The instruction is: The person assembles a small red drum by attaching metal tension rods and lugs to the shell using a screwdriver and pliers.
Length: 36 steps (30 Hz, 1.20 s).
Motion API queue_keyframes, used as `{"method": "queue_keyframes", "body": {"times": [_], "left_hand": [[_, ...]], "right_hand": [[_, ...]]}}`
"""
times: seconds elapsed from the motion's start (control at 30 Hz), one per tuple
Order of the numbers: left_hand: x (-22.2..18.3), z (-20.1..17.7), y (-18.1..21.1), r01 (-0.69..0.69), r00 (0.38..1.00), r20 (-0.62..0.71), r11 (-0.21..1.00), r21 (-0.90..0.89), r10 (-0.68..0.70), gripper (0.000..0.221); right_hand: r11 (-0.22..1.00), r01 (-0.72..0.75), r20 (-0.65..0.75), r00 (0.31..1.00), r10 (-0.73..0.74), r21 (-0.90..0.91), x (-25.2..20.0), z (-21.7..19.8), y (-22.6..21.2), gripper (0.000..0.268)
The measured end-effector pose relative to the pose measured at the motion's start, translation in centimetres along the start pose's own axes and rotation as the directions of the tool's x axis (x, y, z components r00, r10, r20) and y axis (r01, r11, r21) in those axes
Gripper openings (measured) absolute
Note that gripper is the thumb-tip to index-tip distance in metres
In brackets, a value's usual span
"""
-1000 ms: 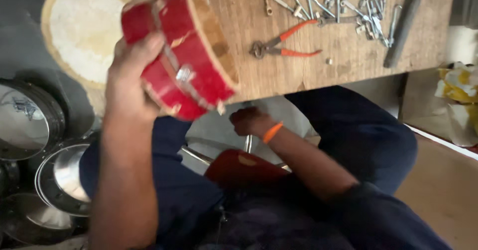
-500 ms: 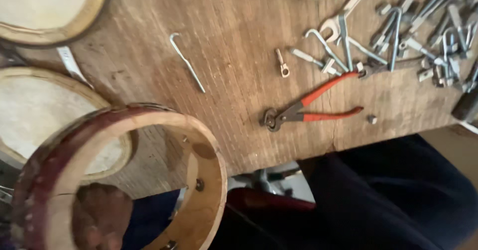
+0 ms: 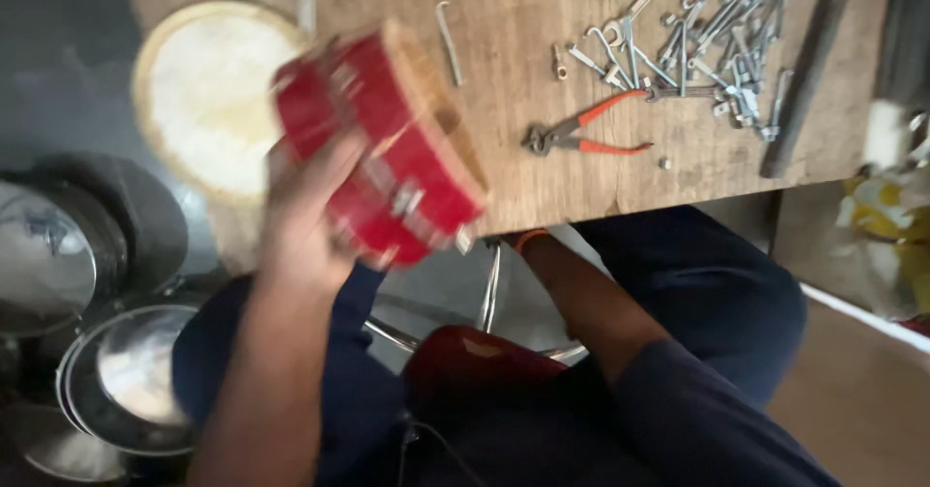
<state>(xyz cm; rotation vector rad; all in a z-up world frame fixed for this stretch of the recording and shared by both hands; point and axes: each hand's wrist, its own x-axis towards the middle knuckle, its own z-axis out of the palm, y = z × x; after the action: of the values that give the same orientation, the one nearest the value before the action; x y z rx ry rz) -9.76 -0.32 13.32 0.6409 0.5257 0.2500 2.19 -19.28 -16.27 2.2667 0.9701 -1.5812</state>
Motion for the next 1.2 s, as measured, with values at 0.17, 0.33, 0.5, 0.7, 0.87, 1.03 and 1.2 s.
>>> {"method": "queue_keyframes", "body": {"times": [0.17, 0.33, 0.5, 0.7, 0.87, 1.03, 1.2], "left_hand": [[3.5, 2.8, -1.7, -0.135, 0.989, 0.07, 0.989, 0.067, 0.131, 0.043], [3.4, 4.5, -3.1, -0.192, 0.972, 0.121, 0.979, -0.073, 0.2, 0.042], [3.4, 4.2, -2.3, -0.107, 0.981, 0.147, 0.986, -0.128, 0.125, 0.039], [4.5, 5.6, -3.8, -0.175, 0.978, 0.103, 0.983, -0.045, 0.179, 0.033], [4.1, 6.1, -4.4, -0.241, 0.962, 0.116, 0.968, -0.069, 0.248, 0.03], [3.8, 6.2, -4.0, -0.231, 0.968, 0.096, 0.973, -0.02, 0.232, 0.03], [3.8, 6.1, -4.2, -0.261, 0.961, 0.1, 0.965, 0.02, 0.258, 0.03]], "right_hand": [[1.0, 0.016, -0.05, 0.999, -0.015, 0.024, -10.6, -0.4, 0.2, 0.028], [0.892, 0.073, -0.232, 0.972, 0.036, 0.446, -26.1, 0.2, 3.8, 0.03], [0.328, 0.588, -0.641, 0.764, 0.075, 0.739, -37.7, 2.0, 5.9, 0.021], [0.022, 0.874, -0.856, 0.47, 0.217, 0.485, -39.1, 1.5, 3.7, 0.024], [0.042, 0.889, -0.877, 0.441, 0.191, 0.456, -37.4, 0.5, 0.3, 0.029], [0.052, 0.888, -0.873, 0.437, 0.216, 0.457, -36.4, 0.4, -0.7, 0.03], [0.033, 0.876, -0.858, 0.462, 0.225, 0.481, -35.5, 0.2, -0.4, 0.03]]}}
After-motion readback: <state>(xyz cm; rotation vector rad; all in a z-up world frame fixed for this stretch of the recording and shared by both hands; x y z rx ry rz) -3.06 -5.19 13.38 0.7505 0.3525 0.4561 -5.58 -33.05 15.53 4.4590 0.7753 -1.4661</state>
